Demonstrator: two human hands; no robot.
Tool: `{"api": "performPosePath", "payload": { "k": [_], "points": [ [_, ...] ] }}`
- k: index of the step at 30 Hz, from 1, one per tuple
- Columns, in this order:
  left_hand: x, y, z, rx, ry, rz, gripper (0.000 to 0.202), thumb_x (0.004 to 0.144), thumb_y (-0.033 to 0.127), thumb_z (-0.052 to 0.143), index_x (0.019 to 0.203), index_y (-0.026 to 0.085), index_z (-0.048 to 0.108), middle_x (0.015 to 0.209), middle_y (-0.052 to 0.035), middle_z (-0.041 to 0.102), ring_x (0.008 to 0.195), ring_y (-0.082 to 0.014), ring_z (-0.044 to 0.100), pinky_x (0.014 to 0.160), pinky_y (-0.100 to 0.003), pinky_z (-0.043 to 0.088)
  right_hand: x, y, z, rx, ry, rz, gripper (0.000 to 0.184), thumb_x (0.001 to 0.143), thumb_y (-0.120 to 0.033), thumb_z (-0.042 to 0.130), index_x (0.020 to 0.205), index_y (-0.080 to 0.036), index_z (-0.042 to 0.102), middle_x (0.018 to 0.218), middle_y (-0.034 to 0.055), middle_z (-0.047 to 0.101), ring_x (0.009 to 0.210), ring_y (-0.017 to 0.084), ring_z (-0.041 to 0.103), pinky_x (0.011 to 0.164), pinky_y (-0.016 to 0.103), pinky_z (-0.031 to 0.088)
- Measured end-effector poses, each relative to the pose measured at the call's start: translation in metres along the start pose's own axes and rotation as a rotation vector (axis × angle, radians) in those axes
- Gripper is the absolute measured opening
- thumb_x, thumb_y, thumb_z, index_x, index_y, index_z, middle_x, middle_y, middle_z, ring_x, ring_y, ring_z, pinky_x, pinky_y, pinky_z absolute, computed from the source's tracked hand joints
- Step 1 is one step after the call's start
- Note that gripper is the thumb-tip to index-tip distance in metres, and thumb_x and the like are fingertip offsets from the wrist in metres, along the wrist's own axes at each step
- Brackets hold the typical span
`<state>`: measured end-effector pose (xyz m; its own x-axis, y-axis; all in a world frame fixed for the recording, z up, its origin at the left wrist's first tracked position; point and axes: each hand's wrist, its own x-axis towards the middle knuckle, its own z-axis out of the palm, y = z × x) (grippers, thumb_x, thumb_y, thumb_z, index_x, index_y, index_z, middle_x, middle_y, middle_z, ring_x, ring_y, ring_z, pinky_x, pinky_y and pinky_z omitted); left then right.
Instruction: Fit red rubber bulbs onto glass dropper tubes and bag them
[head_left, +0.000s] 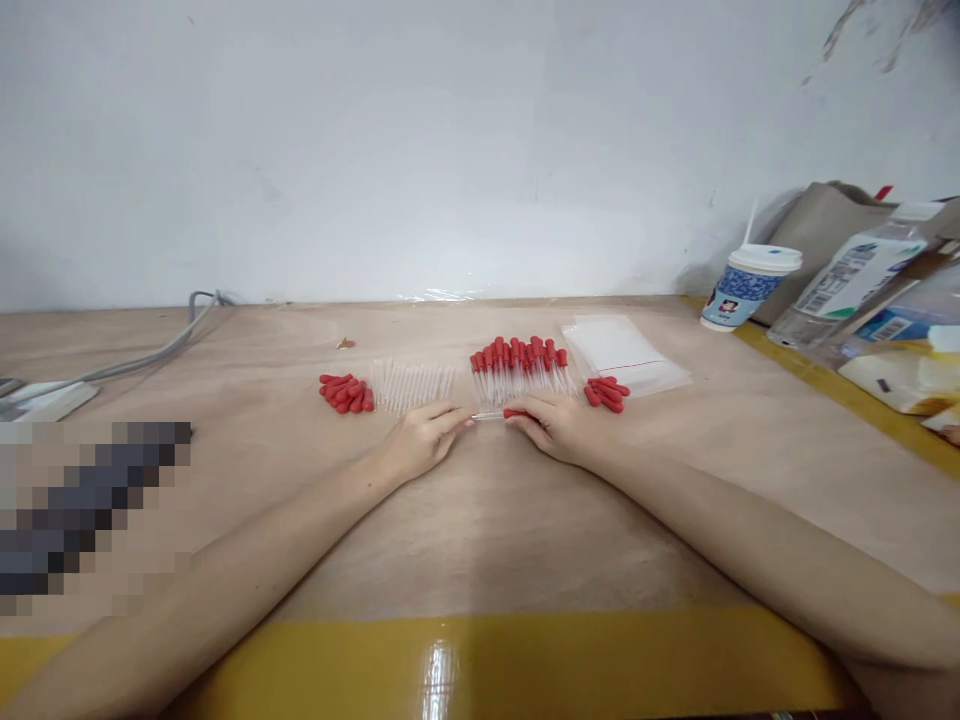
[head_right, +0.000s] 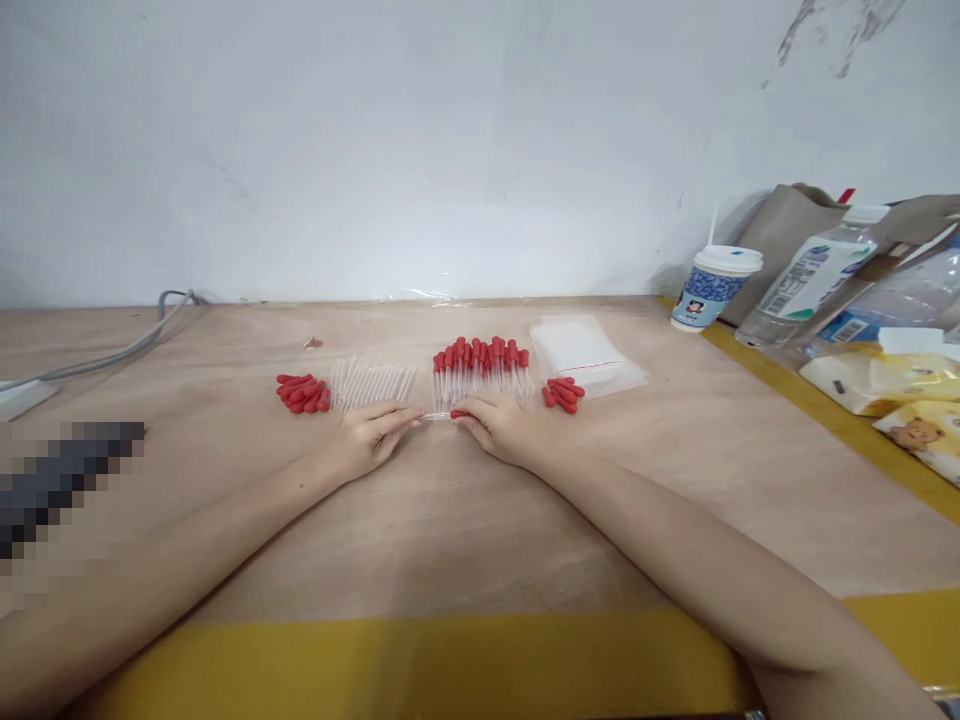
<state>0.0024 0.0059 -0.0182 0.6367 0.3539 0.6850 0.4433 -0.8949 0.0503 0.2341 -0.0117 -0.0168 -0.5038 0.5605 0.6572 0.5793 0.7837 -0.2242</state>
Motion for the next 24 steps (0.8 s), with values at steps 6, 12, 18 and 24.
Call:
{"api": "performPosePath", "payload": {
  "k": [6, 12, 18, 24],
  "points": [
    [0.001, 0.001, 0.002, -0.03, 0.003, 0.013, 0.021, 0.086, 0.017, 0.048, 0.101, 0.013, 0.061, 0.086, -0.0082, 0.066, 0.072, -0.0128, 0.062, 0.065, -0.023, 0.052, 0.002, -0.002, 0.001, 0.003, -0.034, -0.04, 0.017, 0.087, -0.026, 0.045, 0.089, -0.017, 0.059, 0.08, 0.0057, 0.064, 0.072, 0.015, 0.059, 0.066, 0.026, 0.049],
    [0.002, 0.002, 0.003, -0.028, -0.002, 0.029, 0.021, 0.086, 0.019, 0.048, 0.101, 0.015, 0.062, 0.086, -0.0075, 0.066, 0.075, -0.0134, 0.063, 0.066, -0.024, 0.053, 0.003, -0.003, 0.005, 0.003, -0.061, -0.057, 0.021, 0.089, -0.028, 0.042, 0.09, -0.017, 0.059, 0.078, 0.0066, 0.062, 0.07, 0.016, 0.057, 0.065, 0.028, 0.048],
    [0.003, 0.001, 0.005, -0.039, -0.001, -0.029, 0.023, 0.087, 0.023, 0.048, 0.104, 0.016, 0.062, 0.083, -0.0065, 0.066, 0.07, -0.0121, 0.062, 0.064, -0.023, 0.052, 0.008, -0.004, 0.004, 0.101, 0.004, 0.001, 0.019, 0.087, -0.029, 0.047, 0.093, -0.021, 0.063, 0.084, 0.006, 0.061, 0.075, 0.015, 0.057, 0.068, 0.03, 0.049],
    [0.01, 0.005, 0.0, -0.098, -0.021, -0.03, 0.028, 0.084, 0.028, 0.053, 0.108, 0.016, 0.06, 0.097, -0.0092, 0.064, 0.089, -0.0187, 0.059, 0.08, -0.035, 0.05, 0.024, -0.002, -0.011, 0.564, 0.198, 0.354, 0.036, 0.074, -0.042, 0.062, 0.101, -0.02, 0.056, 0.077, 0.0018, 0.059, 0.069, 0.013, 0.058, 0.064, 0.028, 0.049]
  ]
}}
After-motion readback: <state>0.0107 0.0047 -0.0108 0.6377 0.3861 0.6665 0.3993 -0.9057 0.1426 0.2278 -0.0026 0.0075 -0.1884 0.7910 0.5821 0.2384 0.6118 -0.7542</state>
